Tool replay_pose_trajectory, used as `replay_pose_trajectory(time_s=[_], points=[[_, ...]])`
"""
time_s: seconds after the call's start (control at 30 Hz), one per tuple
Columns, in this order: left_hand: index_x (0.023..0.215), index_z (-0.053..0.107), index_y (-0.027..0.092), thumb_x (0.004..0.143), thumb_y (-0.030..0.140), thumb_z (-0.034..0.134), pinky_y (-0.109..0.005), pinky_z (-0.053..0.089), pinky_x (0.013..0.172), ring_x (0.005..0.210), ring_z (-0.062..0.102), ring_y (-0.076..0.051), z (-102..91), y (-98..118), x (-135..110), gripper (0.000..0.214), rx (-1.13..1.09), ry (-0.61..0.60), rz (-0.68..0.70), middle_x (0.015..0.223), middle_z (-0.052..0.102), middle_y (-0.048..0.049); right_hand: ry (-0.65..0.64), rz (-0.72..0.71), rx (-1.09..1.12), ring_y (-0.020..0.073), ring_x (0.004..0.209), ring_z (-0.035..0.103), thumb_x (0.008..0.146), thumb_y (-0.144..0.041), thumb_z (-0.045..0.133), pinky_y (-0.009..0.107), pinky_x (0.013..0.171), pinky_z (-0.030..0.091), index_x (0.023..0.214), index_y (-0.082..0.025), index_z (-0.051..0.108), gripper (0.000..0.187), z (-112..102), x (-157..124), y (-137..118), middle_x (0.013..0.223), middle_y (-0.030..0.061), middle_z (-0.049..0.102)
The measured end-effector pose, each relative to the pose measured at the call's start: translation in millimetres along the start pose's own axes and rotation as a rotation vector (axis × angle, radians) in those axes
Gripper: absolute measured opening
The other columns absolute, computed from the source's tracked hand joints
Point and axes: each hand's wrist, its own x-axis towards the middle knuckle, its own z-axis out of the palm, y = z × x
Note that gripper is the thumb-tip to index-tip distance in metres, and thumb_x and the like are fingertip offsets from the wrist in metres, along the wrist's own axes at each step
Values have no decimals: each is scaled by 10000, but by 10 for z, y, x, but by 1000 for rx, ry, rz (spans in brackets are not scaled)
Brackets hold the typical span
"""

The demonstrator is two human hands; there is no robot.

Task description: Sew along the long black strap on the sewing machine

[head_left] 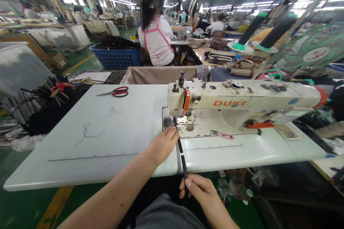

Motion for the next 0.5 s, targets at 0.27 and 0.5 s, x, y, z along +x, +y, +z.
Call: replay_pose_trajectory(time_s=[0.27, 0.5], points=[[1104, 632, 143, 1034, 131, 504, -396, 502, 1114, 1199, 643, -254, -38, 14, 17, 146, 5, -12, 15, 1229, 665, -140, 6, -4, -4, 164, 625, 570, 943, -618, 664, 289, 621, 406, 779, -180, 800, 487, -5, -3, 44, 652, 43, 740], [1108, 627, 145, 1035, 106, 476, -398, 507, 1109, 1187, 645, -249, -54, 6, 15, 172, -17, -4, 30, 1206, 669, -136, 18, 22, 8, 171, 640, 572, 931, -622, 676, 295, 648, 414, 757, -181, 792, 488, -1, -11, -16, 659, 42, 739]])
